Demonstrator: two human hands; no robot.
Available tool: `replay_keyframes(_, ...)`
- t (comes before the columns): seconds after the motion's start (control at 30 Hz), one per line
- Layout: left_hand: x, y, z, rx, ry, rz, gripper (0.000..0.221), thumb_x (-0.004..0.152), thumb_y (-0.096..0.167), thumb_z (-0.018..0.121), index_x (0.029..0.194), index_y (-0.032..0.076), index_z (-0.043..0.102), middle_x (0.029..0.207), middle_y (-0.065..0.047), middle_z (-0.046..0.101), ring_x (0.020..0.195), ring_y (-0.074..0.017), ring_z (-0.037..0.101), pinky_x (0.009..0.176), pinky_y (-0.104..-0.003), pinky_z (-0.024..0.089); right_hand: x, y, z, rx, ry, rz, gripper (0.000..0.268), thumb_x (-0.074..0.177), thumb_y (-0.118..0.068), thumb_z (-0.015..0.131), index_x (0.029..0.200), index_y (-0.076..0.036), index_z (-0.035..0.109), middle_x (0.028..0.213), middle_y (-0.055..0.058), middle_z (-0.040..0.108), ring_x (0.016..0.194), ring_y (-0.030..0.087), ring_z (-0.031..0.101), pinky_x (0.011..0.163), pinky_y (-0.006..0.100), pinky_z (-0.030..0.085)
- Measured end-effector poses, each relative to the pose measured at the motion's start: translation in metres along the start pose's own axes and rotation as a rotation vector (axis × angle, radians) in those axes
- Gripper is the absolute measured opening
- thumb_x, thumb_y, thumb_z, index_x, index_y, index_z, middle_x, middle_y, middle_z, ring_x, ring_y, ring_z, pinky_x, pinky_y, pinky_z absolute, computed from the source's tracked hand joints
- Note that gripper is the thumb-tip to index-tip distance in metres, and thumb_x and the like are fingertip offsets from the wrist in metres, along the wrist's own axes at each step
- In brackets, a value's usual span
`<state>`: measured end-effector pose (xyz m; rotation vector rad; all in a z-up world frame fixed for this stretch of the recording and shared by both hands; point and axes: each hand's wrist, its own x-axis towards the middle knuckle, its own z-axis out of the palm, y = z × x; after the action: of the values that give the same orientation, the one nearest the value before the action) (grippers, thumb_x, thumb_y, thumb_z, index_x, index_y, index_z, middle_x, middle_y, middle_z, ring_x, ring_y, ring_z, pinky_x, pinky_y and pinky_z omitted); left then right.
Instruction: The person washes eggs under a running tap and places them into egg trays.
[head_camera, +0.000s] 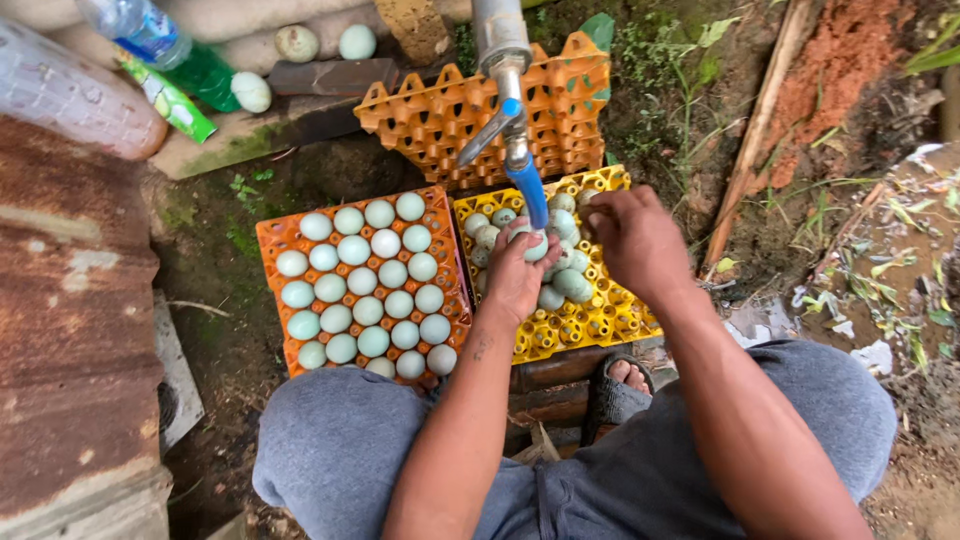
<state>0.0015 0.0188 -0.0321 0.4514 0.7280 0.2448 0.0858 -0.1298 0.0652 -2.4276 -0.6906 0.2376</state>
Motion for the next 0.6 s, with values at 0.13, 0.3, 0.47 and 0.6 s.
replay_keyframes(0.13, -0.004, 0.039, 0.006, 0.083, -0.001, 0.094, 0.049, 0.083, -0.005, 0.065, 0.128, 0.01, 0.051, 0.108, -0.017, 0.056, 0.095, -0.0343, 0.07, 0.098, -0.053, 0.056, 0.007, -0.004, -0.019, -0.002, 0.007, -0.091, 0.022, 0.099, -0.021, 0.071, 0.121, -0.018, 0.07, 0.112, 0.017, 0.06, 0.098, 0.05, 0.067, 0.081, 0.059, 0.057)
replay_keyframes(0.3, -0.048, 0.134, 0.025, 0.651, 0.205, 0.122, 0.077, 0.074, 0.036, 0.076, 0.145, 0.016, 0.051, 0.14, -0.011, 0.057, 0.117, -0.0298, 0.066, 0.088, -0.043, 0.063, 0.001, -0.054, -0.069, -0.049, -0.13, -0.119, 0.025, 0.106, -0.016, 0.063, 0.128, -0.007, 0.071, 0.115, 0.019, 0.061, 0.098, 0.041, 0.065, 0.093, 0.053, 0.052)
replay_keyframes(0.47, -0.056, 0.245, -0.022, 1.001, 0.367, 0.427, 0.043, 0.079, 0.026, 0.083, 0.116, 0.02, 0.061, 0.114, -0.004, 0.07, 0.098, -0.0161, 0.07, 0.081, -0.029, 0.061, -0.003, -0.047, -0.098, -0.12, -0.087, -0.246, 0.029, 0.105, -0.012, 0.065, 0.133, -0.006, 0.073, 0.113, 0.022, 0.065, 0.104, 0.04, 0.062, 0.094, 0.051, 0.049)
replay_keyframes(0.6, -0.1, 0.317, -0.058, 1.28, 0.63, 0.46, 0.045, 0.084, 0.026, 0.082, 0.123, 0.023, 0.062, 0.124, -0.001, 0.066, 0.101, -0.0166, 0.069, 0.079, -0.027, 0.063, -0.012, -0.017, -0.1, -0.208, 0.024, -0.344, 0.035, 0.105, -0.012, 0.071, 0.139, -0.008, 0.076, 0.113, 0.022, 0.067, 0.102, 0.041, 0.065, 0.091, 0.049, 0.05)
